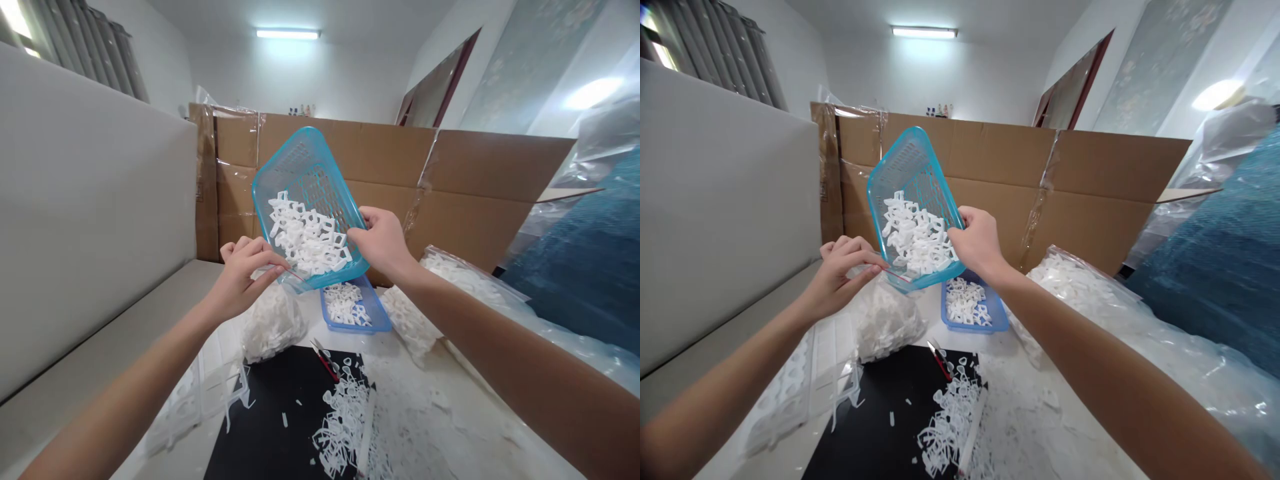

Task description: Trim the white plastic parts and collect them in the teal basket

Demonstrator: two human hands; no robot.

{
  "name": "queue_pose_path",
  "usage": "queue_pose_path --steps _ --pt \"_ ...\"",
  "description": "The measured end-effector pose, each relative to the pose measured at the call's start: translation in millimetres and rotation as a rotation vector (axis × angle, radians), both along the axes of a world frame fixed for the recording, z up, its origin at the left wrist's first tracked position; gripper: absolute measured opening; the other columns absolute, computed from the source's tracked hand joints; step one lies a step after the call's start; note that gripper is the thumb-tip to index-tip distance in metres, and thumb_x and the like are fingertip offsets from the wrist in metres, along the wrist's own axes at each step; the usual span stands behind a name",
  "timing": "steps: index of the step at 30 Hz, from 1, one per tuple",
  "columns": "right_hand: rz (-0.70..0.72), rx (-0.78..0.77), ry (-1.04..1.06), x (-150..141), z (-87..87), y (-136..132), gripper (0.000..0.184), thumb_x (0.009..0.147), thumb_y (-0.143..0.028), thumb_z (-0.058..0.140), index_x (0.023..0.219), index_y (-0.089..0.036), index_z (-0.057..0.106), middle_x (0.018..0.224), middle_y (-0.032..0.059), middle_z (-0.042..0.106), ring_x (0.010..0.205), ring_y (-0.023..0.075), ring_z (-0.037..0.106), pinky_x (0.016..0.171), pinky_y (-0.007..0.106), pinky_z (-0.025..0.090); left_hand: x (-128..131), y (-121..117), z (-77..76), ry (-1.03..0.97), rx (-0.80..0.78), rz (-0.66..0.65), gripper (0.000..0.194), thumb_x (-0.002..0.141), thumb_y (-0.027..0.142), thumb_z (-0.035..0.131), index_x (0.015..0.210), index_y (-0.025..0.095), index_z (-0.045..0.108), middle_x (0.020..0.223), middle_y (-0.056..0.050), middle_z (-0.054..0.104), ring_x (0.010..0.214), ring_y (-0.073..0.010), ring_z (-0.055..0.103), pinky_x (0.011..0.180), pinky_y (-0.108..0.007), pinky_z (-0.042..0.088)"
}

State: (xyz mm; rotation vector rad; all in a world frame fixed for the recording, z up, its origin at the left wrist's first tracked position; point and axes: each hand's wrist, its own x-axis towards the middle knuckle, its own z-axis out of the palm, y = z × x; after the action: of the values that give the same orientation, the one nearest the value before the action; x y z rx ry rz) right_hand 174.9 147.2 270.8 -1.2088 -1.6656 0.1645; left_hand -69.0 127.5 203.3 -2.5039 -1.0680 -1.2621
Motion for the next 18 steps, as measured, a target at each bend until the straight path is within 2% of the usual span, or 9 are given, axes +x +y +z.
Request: queue_pose_path --steps 18 --pt "-0.022 -0.008 -0.053 -4.2 7.9 5.7 0.021 0.056 -0.005 0.049 0.049 -0.019 0.035 0.053 -0.0058 0.025 0.054 0.0091 0.028 0.051 0.027 0.018 0.1 0.2 0.0 -0.012 0.001 -0.009 0.020 0.096 0.030 0.052 0.089 0.026 0.070 0.084 -0.001 0.059 0.081 -0.0190 0.048 0.078 -0.038 0.023"
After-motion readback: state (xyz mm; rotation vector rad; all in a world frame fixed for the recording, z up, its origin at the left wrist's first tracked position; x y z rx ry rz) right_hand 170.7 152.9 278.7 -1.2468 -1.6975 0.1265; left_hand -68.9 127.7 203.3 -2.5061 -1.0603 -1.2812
